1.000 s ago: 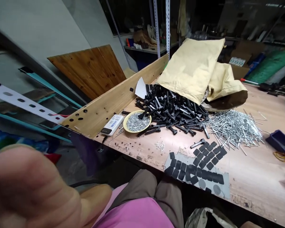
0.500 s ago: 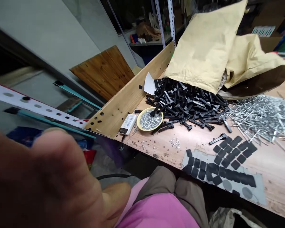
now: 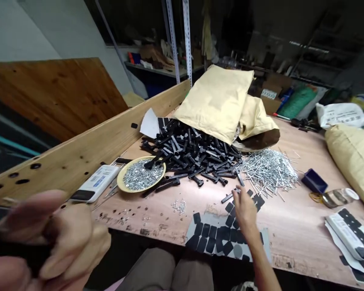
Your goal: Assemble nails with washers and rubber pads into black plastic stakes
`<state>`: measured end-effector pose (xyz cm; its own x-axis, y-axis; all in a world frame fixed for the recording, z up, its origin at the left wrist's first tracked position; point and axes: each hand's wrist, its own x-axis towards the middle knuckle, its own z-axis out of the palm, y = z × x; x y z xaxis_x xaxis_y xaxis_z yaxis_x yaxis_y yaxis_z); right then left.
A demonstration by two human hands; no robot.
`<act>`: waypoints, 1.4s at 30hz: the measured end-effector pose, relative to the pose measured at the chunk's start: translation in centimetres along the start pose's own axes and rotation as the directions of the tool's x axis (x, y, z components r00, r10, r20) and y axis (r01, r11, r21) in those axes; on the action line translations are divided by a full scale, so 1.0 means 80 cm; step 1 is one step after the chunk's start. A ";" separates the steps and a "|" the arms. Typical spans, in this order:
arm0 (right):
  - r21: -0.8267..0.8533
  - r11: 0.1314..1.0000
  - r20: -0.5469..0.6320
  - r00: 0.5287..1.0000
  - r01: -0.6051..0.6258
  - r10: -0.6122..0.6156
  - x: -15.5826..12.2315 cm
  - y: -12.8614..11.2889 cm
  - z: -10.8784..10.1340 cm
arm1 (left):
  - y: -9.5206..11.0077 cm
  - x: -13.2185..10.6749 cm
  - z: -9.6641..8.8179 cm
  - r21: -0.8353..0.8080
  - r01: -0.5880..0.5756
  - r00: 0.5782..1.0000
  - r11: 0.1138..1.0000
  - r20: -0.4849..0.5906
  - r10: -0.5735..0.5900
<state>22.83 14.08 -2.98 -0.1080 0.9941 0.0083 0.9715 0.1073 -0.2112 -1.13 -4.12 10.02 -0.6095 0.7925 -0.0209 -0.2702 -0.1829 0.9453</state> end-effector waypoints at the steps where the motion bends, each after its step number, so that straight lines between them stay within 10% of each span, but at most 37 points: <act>1: -0.013 0.999 0.042 0.998 -0.040 0.040 0.001 -0.006 0.000 | 0.000 0.004 0.008 -0.043 -0.025 0.999 0.999 0.032 0.027; 8: -0.058 0.981 0.182 0.964 -0.186 0.193 -0.004 -0.032 0.028 | -0.022 -0.013 0.041 0.062 0.264 0.954 0.963 0.132 -0.270; 13: 0.040 0.978 0.126 0.972 -0.206 0.200 0.001 -0.025 0.036 | -0.045 -0.020 0.021 0.283 0.129 0.956 0.950 0.220 -0.195; 17: 0.120 0.975 0.048 0.982 -0.185 0.181 -0.003 -0.029 0.032 | -0.077 0.005 0.025 0.321 0.215 0.881 0.922 0.344 -0.325; 21: 0.501 0.865 -0.129 0.991 0.041 0.027 -0.045 -0.050 0.030 | -0.144 0.025 0.050 0.253 0.325 0.862 0.911 0.316 -0.395; 26: 0.718 0.651 0.005 0.932 0.248 -0.361 -0.074 -0.067 0.039 | -0.204 0.040 0.064 0.040 0.512 0.759 0.858 0.447 -0.473; 30: 0.536 0.790 -0.002 0.936 0.298 -0.352 -0.004 -0.055 0.034 | -0.207 0.056 0.051 -0.017 0.575 0.784 0.818 0.298 -0.545; 34: 0.018 0.977 -0.052 0.976 0.215 -0.213 0.065 -0.042 0.039 | -0.207 0.066 0.039 0.029 0.450 0.873 0.892 0.194 -0.447; 39: -0.069 0.979 -0.082 0.976 0.194 -0.200 0.047 -0.018 0.022 | -0.214 0.053 0.043 0.416 0.040 0.952 0.908 0.261 -0.161; 42: 0.075 0.932 -0.078 0.934 0.354 -0.349 0.004 -0.005 -0.012 | -0.214 0.045 0.052 0.493 -0.374 0.873 0.786 0.474 0.119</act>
<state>22.60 14.37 -1.94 -0.4231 0.8923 0.1576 0.8515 0.4510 -0.2674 4.41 4.25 -4.88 -0.2109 0.9455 0.2483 0.3830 -0.1537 0.9109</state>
